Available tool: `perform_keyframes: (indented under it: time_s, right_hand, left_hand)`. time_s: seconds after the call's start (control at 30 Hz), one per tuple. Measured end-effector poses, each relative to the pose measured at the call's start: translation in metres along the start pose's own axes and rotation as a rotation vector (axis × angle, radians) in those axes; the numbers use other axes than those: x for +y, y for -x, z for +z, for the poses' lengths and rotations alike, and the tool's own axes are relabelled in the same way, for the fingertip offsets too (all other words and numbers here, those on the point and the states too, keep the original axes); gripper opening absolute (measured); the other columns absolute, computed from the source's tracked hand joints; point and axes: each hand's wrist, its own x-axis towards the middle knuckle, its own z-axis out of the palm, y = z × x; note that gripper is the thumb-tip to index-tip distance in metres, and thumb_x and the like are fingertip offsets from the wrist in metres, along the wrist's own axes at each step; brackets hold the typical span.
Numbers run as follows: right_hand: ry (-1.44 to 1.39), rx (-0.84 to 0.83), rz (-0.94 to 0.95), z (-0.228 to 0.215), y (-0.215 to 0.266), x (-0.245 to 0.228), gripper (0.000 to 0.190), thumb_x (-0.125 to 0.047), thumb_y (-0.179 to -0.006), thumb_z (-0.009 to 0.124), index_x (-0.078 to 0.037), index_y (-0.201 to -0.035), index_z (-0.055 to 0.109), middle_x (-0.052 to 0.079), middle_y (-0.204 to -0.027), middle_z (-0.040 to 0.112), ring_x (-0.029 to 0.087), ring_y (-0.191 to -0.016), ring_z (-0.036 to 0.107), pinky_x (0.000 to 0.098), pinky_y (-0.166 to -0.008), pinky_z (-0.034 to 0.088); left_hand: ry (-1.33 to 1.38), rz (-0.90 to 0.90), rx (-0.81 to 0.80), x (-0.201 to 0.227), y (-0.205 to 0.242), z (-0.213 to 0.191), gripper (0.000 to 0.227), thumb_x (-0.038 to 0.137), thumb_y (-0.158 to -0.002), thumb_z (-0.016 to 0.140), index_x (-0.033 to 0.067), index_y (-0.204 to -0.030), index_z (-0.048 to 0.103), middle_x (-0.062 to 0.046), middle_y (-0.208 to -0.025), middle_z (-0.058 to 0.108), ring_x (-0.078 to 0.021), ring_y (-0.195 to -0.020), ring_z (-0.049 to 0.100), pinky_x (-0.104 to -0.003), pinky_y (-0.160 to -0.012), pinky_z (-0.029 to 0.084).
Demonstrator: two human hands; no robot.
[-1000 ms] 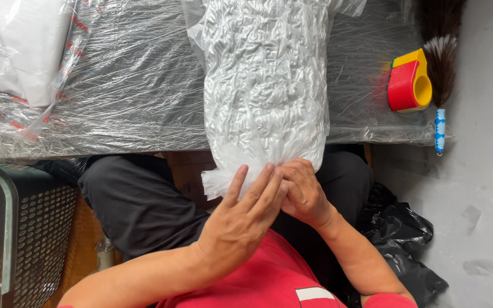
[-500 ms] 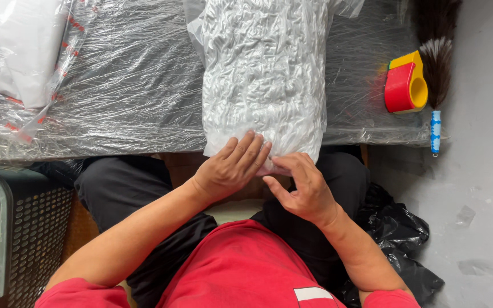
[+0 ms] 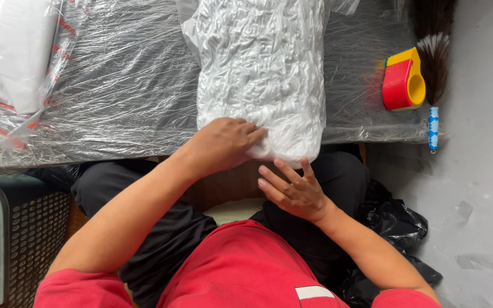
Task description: The person uses a vacuum nozzle to remove air from a plastic bag filled with white stuffing, ties the bag's neck closed with a plastic strip, and then rolls the sealed bag into a compact shape.
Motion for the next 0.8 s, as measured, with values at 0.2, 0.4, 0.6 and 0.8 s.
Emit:
perform_keyframes:
  time_s: [0.2, 0.4, 0.6, 0.8]
  right_hand:
    - [0.271, -0.062, -0.081, 0.025, -0.009, 0.034, 0.053, -0.027, -0.099, 0.059, -0.024, -0.152, 0.050, -0.005, -0.154, 0.056, 0.027, -0.145, 0.049, 0.0594, -0.126, 0.021]
    - [0.300, 0.081, -0.148, 0.029, -0.059, 0.066, 0.049, -0.026, -0.099, 0.068, -0.019, -0.145, 0.056, -0.002, -0.144, 0.065, 0.032, -0.122, 0.066, 0.0517, -0.094, 0.056]
    - [0.010, 0.065, -0.117, 0.024, -0.088, 0.100, 0.024, -0.029, -0.101, 0.069, -0.018, -0.121, 0.076, -0.001, -0.122, 0.078, 0.028, -0.103, 0.074, 0.0347, -0.077, 0.056]
    - [-0.283, -0.093, 0.059, 0.031, -0.081, 0.124, 0.040, -0.043, -0.095, 0.074, -0.018, -0.126, 0.075, -0.004, -0.118, 0.079, 0.021, -0.095, 0.073, 0.0308, -0.077, 0.056]
  left_hand:
    - [0.323, -0.109, -0.221, -0.037, -0.033, -0.029, 0.031, 0.034, -0.086, 0.074, 0.0105, -0.106, 0.072, -0.012, -0.083, 0.075, -0.0400, -0.077, 0.073, -0.050, -0.072, 0.056]
    - [0.549, -0.337, -0.489, -0.074, -0.055, -0.014, 0.051, 0.063, -0.076, 0.076, 0.0242, -0.110, 0.080, -0.015, -0.087, 0.077, -0.0451, -0.090, 0.073, -0.052, -0.086, 0.057]
    - [0.780, -0.510, -0.625, -0.100, -0.066, -0.010, 0.051, 0.068, -0.073, 0.078, 0.0376, -0.113, 0.080, 0.001, -0.091, 0.079, -0.0294, -0.092, 0.075, -0.040, -0.088, 0.057]
    - [0.799, -0.581, -0.574, -0.086, -0.064, -0.040, 0.067, 0.069, -0.075, 0.074, 0.0179, -0.119, 0.077, -0.014, -0.108, 0.078, -0.0400, -0.109, 0.070, -0.051, -0.098, 0.054]
